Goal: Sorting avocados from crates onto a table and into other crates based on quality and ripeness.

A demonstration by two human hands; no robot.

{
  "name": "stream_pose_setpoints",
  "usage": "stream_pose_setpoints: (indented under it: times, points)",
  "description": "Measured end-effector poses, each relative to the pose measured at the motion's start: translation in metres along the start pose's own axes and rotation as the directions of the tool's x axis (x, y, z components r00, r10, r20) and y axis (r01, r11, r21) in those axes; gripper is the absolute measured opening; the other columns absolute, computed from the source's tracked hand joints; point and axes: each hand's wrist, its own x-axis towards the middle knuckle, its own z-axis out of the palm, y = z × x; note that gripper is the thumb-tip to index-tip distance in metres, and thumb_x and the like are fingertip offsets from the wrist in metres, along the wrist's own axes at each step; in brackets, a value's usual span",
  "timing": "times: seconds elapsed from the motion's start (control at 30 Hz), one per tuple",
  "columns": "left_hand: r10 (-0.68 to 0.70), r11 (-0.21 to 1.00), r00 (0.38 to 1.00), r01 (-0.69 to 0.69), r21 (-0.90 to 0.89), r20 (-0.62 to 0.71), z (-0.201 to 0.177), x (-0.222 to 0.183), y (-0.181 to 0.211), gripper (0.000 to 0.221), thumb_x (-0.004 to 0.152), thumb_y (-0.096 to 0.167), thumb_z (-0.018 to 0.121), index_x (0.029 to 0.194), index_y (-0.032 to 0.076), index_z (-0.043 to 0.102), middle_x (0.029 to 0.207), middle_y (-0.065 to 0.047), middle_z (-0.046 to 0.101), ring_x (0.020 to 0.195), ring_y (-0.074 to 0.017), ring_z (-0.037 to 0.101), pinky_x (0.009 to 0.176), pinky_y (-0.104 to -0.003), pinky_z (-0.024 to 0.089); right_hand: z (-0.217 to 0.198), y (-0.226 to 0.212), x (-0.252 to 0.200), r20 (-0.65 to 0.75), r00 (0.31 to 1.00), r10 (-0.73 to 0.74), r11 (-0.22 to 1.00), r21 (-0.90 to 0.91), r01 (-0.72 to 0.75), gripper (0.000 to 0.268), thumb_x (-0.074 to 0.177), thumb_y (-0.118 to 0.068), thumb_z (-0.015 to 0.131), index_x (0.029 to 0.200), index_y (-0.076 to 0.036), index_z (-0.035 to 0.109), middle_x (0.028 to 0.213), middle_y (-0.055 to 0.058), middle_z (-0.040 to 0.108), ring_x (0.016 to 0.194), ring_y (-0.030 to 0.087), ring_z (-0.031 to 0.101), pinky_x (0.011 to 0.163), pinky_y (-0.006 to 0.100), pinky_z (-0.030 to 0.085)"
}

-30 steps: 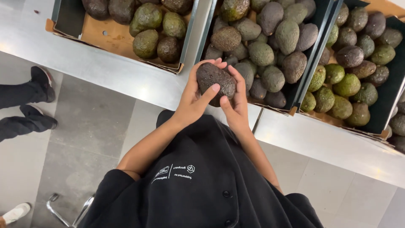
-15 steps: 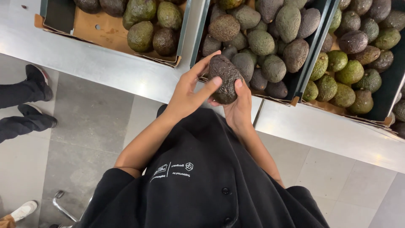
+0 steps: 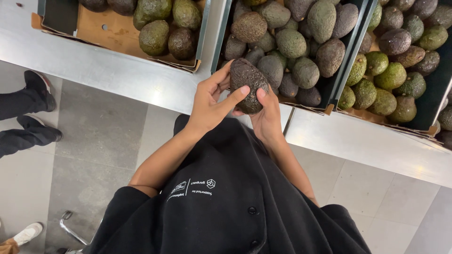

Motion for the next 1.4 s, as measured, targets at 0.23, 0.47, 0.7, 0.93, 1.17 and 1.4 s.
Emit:
stream_pose_setpoints:
  times: [0.23,0.47,0.7,0.93,1.17,1.4]
  points:
    - [0.004,0.996,0.987,0.011,-0.093,0.161,-0.007,0.005,0.008,0.07,0.104,0.005,0.07,0.162,-0.005,0.032,0.156,-0.014,0.053,0.145,-0.017,0.052,0.126,-0.032,0.039,0.003,-0.007,-0.001,-0.017,1.0,0.006,1.0,0.026,-0.006,0.06,0.106,-0.043,0.058,0.143,0.004,0.051,0.123,0.018,0.069,0.104,0.026,0.071,0.078,0.038,0.062]
    - [0.012,0.989,0.996,0.001,-0.148,0.085,-0.012,0.009,-0.01,0.07,0.098,0.001,0.075,0.157,-0.008,0.038,0.15,-0.015,0.057,0.137,-0.0193,0.057,0.117,-0.034,0.047,-0.001,-0.007,0.014,-0.011,1.0,0.02,0.999,0.05,-0.019,0.056,0.11,-0.046,0.052,0.135,0.004,0.058,0.114,0.017,0.072,0.087,0.027,0.072,0.069,0.035,0.06]
    - [0.013,0.976,1.0,-0.016,-0.217,-0.016,-0.05,0.048,-0.005,0.058,0.101,0.005,0.07,0.152,-0.007,0.045,0.146,-0.011,0.06,0.136,-0.0169,0.057,0.117,-0.032,0.046,0.019,-0.008,0.088,-0.041,0.995,0.086,0.995,-0.044,-0.087,0.046,0.105,-0.04,0.056,0.126,-0.001,0.062,0.105,0.01,0.073,0.086,0.019,0.072,0.067,0.038,0.063]
    - [-0.065,0.958,0.982,0.012,-0.286,-0.178,-0.114,0.075,-0.005,0.051,0.104,0.018,0.063,0.149,-0.001,0.05,0.136,-0.006,0.063,0.123,-0.0132,0.06,0.106,-0.03,0.048,0.063,0.0,0.165,0.064,0.957,0.283,0.95,-0.157,-0.271,0.047,0.102,-0.043,0.06,0.127,-0.003,0.064,0.109,0.009,0.074,0.089,0.021,0.073,0.081,0.036,0.062]
    - [-0.057,0.941,0.959,-0.042,-0.336,-0.279,-0.152,0.078,-0.011,0.047,0.106,0.026,0.057,0.146,0.003,0.052,0.13,-0.004,0.066,0.116,-0.0122,0.064,0.102,-0.029,0.051,0.09,0.03,0.203,0.062,0.972,0.227,0.953,-0.218,-0.209,0.048,0.095,-0.039,0.066,0.125,-0.001,0.064,0.109,0.009,0.074,0.093,0.019,0.075,0.08,0.037,0.065]
    - [-0.085,0.967,0.938,-0.004,-0.256,-0.335,-0.164,0.074,-0.012,0.045,0.101,0.024,0.067,0.139,0.003,0.058,0.125,-0.004,0.068,0.113,-0.0116,0.065,0.099,-0.029,0.053,0.105,0.038,0.202,0.018,0.974,0.226,0.95,-0.223,-0.217,0.053,0.095,-0.043,0.067,0.122,0.002,0.066,0.104,0.009,0.074,0.09,0.017,0.074,0.075,0.033,0.065]
